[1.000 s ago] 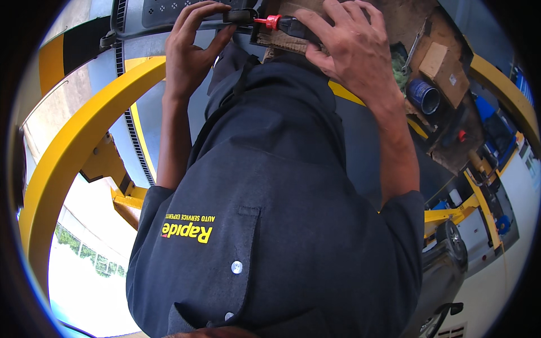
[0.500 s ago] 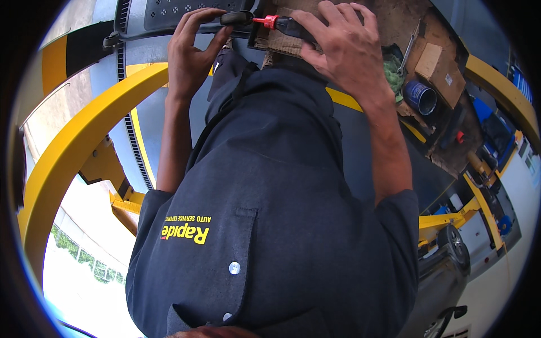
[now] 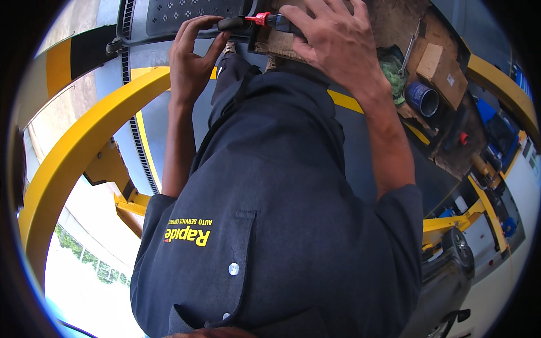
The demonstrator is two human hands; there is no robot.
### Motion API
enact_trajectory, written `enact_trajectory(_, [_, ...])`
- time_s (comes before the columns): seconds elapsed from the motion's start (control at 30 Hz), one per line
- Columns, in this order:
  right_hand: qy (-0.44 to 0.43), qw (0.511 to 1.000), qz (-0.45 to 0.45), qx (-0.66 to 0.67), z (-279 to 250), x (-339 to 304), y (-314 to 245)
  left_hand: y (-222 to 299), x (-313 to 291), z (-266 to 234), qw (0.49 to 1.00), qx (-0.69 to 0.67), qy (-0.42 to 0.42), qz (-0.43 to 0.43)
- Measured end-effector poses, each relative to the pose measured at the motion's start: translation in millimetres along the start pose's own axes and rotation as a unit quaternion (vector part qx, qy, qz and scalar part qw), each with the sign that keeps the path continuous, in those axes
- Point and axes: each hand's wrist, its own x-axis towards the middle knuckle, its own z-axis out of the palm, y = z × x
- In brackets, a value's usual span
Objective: The person lubricates the joints of a black metal frame using a red-capped bottle. They apply the lubricant to each joint, then rotate the joints by hand to distribute the lubricant.
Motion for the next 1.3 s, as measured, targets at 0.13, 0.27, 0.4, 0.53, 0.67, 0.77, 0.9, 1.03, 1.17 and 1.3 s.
enact_trajectory(0.13, [-0.037,0.994,0.055,0.083,6.1,-1.1,0.4,0.5,-0.8,0.8,1.0,0.004,-0.004,-0.006])
enact_trajectory(0.27, [-0.011,0.99,0.1,0.097,17.3,-14.2,5.8,2.1,0.1,-1.3,1.0,0.007,-0.006,-0.012])
enact_trajectory(0.4, [0.002,0.97,0.192,0.145,36.3,-41.4,16.6,0.6,-1.3,-1.3,1.0,0.018,-0.001,-0.016])
enact_trajectory(0.53, [0.067,0.942,0.293,0.147,93.1,-82.4,30.5,2.4,9.0,-0.2,1.0,0.015,0.0,-0.01])
enact_trajectory(0.67, [0.135,0.896,0.369,0.204,152.3,-113.5,35.9,7.0,25.2,-0.5,0.996,0.026,-0.052,-0.061])
enact_trajectory(0.77, [0.167,0.842,0.438,0.267,175.4,-124.5,30.7,30.9,53.6,2.2,0.98,-0.03,-0.117,-0.16])
enact_trajectory(0.9, [0.255,0.782,0.473,0.316,198.6,-136.5,28.1,74.3,94.1,-16.3,0.959,-0.039,-0.196,-0.203])
enact_trajectory(1.03, [0.303,0.727,0.522,0.327,222.4,-157.0,26.6,66.6,89.6,-20.4,0.976,-0.044,-0.184,-0.109])
enact_trajectory(1.17, [0.232,0.754,0.553,0.268,213.2,-176.0,25.4,32.1,73.4,-26.5,0.992,-0.037,-0.113,0.045])
enact_trajectory(1.3, [0.204,0.737,0.598,0.24,182.2,-173.9,3.7,-1.2,44.1,-30.2,0.998,-0.027,-0.054,-0.023])
